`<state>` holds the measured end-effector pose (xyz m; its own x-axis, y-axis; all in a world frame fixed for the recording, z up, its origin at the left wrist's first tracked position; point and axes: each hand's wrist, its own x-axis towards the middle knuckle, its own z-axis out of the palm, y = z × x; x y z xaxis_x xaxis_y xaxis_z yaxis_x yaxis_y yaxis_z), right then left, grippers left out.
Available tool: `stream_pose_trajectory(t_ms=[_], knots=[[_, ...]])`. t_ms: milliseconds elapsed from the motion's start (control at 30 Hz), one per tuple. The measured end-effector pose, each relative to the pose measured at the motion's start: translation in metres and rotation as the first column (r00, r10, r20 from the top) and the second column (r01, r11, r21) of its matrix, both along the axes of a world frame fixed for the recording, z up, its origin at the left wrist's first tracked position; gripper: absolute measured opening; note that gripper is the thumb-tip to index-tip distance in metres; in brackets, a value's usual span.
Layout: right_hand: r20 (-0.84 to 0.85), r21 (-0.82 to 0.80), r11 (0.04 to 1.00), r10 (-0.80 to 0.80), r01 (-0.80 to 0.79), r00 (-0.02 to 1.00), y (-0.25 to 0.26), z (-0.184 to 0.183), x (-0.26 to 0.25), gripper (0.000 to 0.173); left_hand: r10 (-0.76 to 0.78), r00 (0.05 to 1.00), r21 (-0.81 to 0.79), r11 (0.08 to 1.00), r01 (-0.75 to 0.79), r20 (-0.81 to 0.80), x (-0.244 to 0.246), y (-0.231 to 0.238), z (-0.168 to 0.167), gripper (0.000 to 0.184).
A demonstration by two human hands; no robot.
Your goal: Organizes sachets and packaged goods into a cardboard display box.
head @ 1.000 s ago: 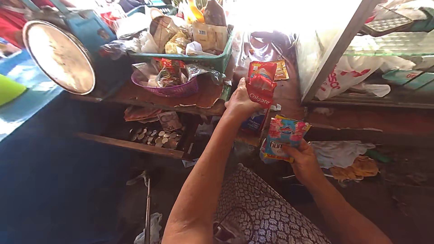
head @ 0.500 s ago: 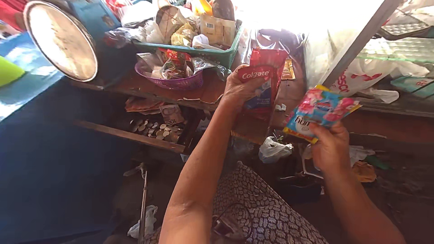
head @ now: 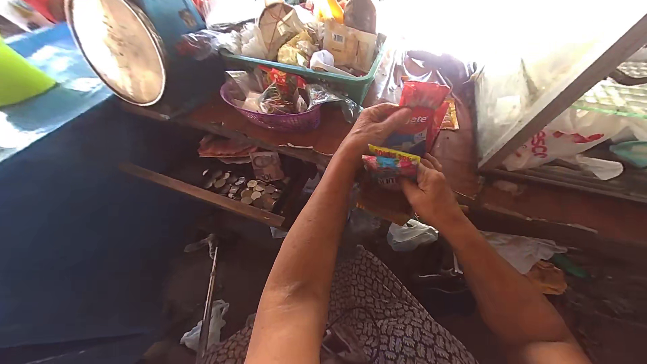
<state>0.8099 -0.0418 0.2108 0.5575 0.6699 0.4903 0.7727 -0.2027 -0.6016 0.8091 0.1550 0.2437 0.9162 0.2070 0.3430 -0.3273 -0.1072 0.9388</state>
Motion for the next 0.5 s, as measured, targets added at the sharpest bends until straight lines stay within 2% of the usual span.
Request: stream_pose_trajectory(t_ms=[67, 133, 200, 267, 300, 400, 500], knots=[[-0.005, -0.007, 1.000, -0.025, 0.025, 1.000, 0.001, 0.001, -0.001, 0.019, -0.020, 0.995, -0.102, 0.995, 0.009, -0.099, -0.009, 0.000, -0.001, 0.062], [-0.002, -0.015, 0.999, -0.048, 0.048, 0.999, 0.002, 0.003, -0.001, 0.021, -0.139, 0.989, -0.149, 0.980, 0.130, -0.051, -0.027, 0.005, -0.011, 0.106], [-0.008, -0.024, 0.997, -0.075, 0.075, 0.997, 0.004, 0.003, -0.003, 0.024, -0.202, 0.979, -0.143, 0.969, 0.202, 0.019, -0.040, 0.009, -0.022, 0.127], [-0.021, -0.040, 0.994, -0.098, 0.098, 0.995, 0.005, 0.004, -0.004, 0.032, -0.187, 0.981, -0.141, 0.974, 0.178, -0.053, -0.052, 0.003, -0.021, 0.145], [-0.026, -0.049, 0.993, -0.109, 0.108, 0.994, 0.006, 0.005, -0.005, 0.036, -0.189, 0.978, -0.135, 0.975, 0.176, -0.086, -0.056, -0.001, -0.019, 0.148], [-0.048, -0.020, 0.992, -0.128, 0.127, 0.991, 0.007, 0.004, -0.006, 0.048, -0.140, 0.985, -0.038, 0.990, 0.136, -0.105, -0.061, -0.015, -0.015, 0.129], [-0.127, 0.118, 0.992, -0.027, 0.042, 0.992, 0.000, -0.001, 0.002, 0.053, -0.053, 0.994, 0.031, 0.998, 0.057, -0.099, -0.058, -0.024, -0.014, 0.119]])
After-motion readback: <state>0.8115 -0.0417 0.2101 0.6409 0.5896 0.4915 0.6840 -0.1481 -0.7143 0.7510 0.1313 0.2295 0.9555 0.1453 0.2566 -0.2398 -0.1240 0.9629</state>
